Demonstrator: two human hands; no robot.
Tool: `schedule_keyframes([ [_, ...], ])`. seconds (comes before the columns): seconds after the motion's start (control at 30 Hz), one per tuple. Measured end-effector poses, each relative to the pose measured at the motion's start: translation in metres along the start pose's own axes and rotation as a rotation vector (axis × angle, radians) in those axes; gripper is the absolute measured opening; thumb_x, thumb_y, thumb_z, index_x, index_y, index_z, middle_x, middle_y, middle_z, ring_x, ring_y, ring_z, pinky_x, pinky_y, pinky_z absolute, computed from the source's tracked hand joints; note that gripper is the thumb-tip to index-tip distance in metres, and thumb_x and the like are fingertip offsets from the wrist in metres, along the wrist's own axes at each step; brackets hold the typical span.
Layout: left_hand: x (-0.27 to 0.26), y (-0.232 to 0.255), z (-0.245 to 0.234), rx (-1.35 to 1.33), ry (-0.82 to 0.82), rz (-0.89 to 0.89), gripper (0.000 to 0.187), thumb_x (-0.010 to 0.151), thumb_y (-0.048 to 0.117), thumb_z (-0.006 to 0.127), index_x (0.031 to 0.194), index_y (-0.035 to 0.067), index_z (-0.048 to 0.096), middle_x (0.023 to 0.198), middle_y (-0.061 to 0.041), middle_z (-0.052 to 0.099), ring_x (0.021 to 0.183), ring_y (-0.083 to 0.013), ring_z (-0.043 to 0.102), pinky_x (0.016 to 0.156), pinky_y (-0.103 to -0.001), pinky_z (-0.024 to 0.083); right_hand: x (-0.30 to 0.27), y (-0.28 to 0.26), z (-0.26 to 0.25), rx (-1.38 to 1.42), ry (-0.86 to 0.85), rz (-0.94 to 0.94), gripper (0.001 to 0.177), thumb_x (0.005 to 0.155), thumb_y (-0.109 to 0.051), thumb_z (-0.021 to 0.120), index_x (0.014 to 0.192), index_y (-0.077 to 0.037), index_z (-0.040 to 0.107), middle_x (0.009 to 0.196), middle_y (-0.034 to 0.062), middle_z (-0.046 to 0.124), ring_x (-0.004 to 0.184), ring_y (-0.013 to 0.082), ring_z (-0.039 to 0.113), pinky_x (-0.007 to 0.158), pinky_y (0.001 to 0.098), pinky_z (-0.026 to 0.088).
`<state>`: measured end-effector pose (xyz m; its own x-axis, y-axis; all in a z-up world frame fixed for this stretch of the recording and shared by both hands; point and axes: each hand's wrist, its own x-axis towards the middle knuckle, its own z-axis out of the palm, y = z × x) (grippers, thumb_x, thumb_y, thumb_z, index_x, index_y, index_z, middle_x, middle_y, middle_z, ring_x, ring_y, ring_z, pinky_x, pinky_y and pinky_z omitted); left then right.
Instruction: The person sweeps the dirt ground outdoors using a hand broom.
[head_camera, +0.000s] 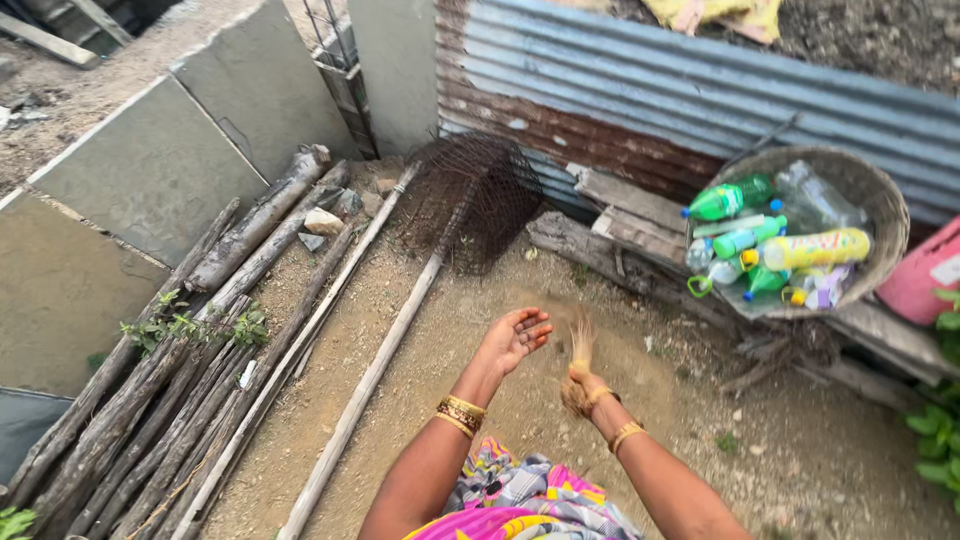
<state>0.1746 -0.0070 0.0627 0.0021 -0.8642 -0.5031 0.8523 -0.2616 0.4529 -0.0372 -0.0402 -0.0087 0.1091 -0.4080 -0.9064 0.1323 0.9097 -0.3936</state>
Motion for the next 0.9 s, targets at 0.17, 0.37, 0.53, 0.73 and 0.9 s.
schedule_keyframes([
  [0.17, -0.002, 0.0, -0.001, 0.053, 0.005, -0.013, 0.025, 0.108, 0.019, 0.047, 0.121, 0.001, 0.059, 0.118, -0.016, 0.07, 0.105, -0.0309, 0.072, 0.088, -0.041, 0.06, 0.0, 0.051, 0.055, -0.028, -0.186, -0.028, 0.019, 0.095, -0.024, 0.067, 0.096, -0.007, 0.06, 0.066, 0.0083, 0.062, 0.048, 0.0243, 0.059, 0.042, 0.0404, 0.05],
  [0.37, -0.003, -0.005, -0.007, 0.002, -0.033, -0.028, 0.025, 0.108, 0.019, 0.044, 0.119, 0.002, 0.059, 0.118, -0.016, 0.071, 0.102, -0.0316, 0.073, 0.085, -0.042, 0.061, -0.002, 0.056, 0.06, -0.457, -0.361, 0.03, 0.028, 0.094, -0.027, 0.072, 0.086, 0.0, 0.067, 0.069, 0.0122, 0.069, 0.049, 0.0244, 0.063, 0.044, 0.0376, 0.051],
  [0.53, -0.021, 0.008, -0.021, 0.002, 0.036, -0.024, 0.026, 0.106, 0.024, 0.048, 0.116, 0.003, 0.061, 0.115, -0.015, 0.073, 0.1, -0.0295, 0.073, 0.083, -0.041, 0.061, 0.029, 0.039, 0.021, -0.257, -0.162, 0.022, 0.021, 0.091, -0.015, 0.077, 0.091, 0.002, 0.065, 0.069, 0.014, 0.068, 0.049, 0.0291, 0.063, 0.044, 0.0432, 0.051],
  [0.73, -0.036, 0.013, -0.045, 0.032, 0.05, 0.074, 0.026, 0.104, 0.022, 0.051, 0.118, 0.003, 0.062, 0.114, -0.014, 0.073, 0.101, -0.0287, 0.074, 0.088, -0.04, 0.062, 0.015, 0.031, -0.015, -0.216, 0.123, -0.002, 0.029, 0.092, -0.023, 0.072, 0.1, 0.003, 0.062, 0.072, 0.0164, 0.065, 0.051, 0.0299, 0.061, 0.046, 0.0454, 0.051],
  [0.9, -0.03, -0.004, -0.052, -0.052, 0.043, 0.03, 0.023, 0.105, 0.022, 0.051, 0.115, 0.004, 0.062, 0.111, -0.013, 0.074, 0.097, -0.0291, 0.073, 0.083, -0.042, 0.06, 0.013, 0.05, 0.036, -0.279, 0.321, -0.155, 0.035, 0.093, -0.03, 0.073, 0.11, -0.003, 0.059, 0.083, 0.0138, 0.069, 0.069, 0.0303, 0.066, 0.06, 0.0479, 0.051],
])
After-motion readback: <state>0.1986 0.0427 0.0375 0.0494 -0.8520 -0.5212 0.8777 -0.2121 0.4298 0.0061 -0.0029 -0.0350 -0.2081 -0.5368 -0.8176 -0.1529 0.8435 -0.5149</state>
